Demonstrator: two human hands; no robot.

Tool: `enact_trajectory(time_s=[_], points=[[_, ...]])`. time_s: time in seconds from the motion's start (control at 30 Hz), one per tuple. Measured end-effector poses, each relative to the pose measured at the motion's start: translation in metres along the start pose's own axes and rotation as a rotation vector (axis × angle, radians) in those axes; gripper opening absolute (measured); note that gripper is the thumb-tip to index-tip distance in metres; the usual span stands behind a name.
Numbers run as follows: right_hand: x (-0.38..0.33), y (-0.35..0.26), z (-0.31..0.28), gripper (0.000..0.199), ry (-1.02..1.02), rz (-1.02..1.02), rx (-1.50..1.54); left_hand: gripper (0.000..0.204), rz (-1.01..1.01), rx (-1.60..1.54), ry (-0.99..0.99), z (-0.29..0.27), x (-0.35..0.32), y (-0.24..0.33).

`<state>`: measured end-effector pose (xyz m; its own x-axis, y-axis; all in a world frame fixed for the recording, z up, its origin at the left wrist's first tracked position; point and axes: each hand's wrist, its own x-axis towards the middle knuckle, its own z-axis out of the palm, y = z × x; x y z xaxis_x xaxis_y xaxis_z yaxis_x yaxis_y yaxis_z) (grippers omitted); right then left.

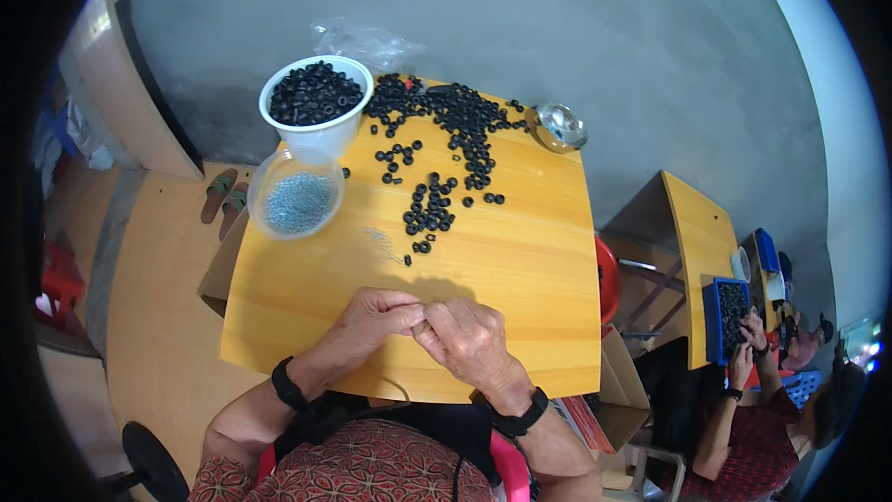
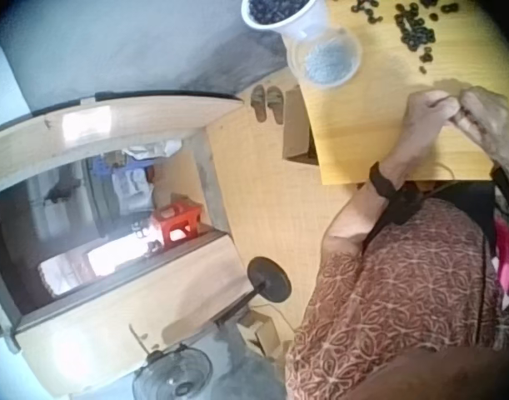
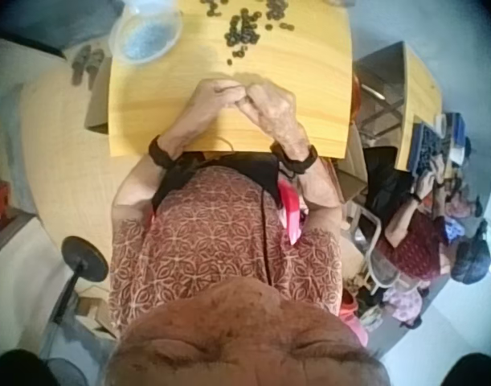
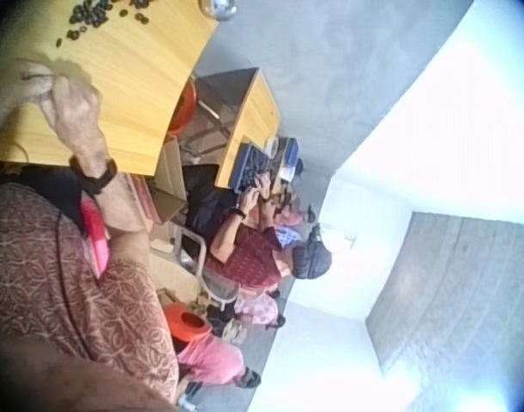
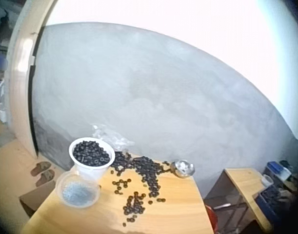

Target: The person is manually inserting small metal pins into black plastic circular components.

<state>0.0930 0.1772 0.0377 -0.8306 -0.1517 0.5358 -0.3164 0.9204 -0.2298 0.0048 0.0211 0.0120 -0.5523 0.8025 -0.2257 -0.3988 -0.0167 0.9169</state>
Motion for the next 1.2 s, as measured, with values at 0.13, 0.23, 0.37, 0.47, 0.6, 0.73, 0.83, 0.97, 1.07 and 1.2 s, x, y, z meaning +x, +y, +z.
enact_trajectory(time_s=[0.13, 0.23, 0.37, 0.47, 0.6, 0.73, 0.83, 0.97, 1.07, 1.2], points=[[0.004, -0.006, -0.002, 0.021, 0.002, -0.008, 0.021, 0.028, 0.022, 0.149, -0.015, -0.003, 0.001, 0.002], [0.012, -0.006, -0.006, 0.020, 0.009, -0.003, -0.008, 0.029, 0.023, 0.170, -0.010, -0.003, 0.003, 0.004], [0.021, -0.014, -0.006, 0.020, 0.009, 0.017, -0.040, 0.028, 0.097, 0.060, 0.037, -0.007, -0.012, 0.010], [0.032, -0.021, 0.002, 0.023, 0.049, -0.016, 0.049, 0.025, 0.147, 0.034, 0.088, -0.018, -0.023, 0.015], [0.039, -0.025, -0.002, 0.033, -0.001, -0.017, 0.073, 0.022, 0.250, 0.050, 0.294, -0.040, -0.048, 0.039], [0.030, -0.007, -0.015, 0.033, -0.064, 0.040, -0.004, 0.020, 0.530, 0.223, 0.770, -0.104, -0.084, 0.070], [0.025, 0.000, -0.021, 0.025, -0.057, 0.077, -0.024, 0.024, 0.359, 0.404, 1.001, -0.168, -0.091, 0.057], [0.029, 0.001, -0.026, 0.012, -0.023, 0.109, -0.057, 0.047, 0.336, 0.769, 1.199, -0.212, -0.093, 0.018], [0.023, 0.013, -0.028, 0.009, -0.067, 0.165, -0.048, 0.043, 0.452, 0.426, 1.020, -0.180, -0.087, 0.028], [0.021, 0.033, -0.035, 0.007, -0.155, 0.297, -0.099, 0.028, 0.399, 0.230, 0.660, -0.107, -0.093, 0.058]])
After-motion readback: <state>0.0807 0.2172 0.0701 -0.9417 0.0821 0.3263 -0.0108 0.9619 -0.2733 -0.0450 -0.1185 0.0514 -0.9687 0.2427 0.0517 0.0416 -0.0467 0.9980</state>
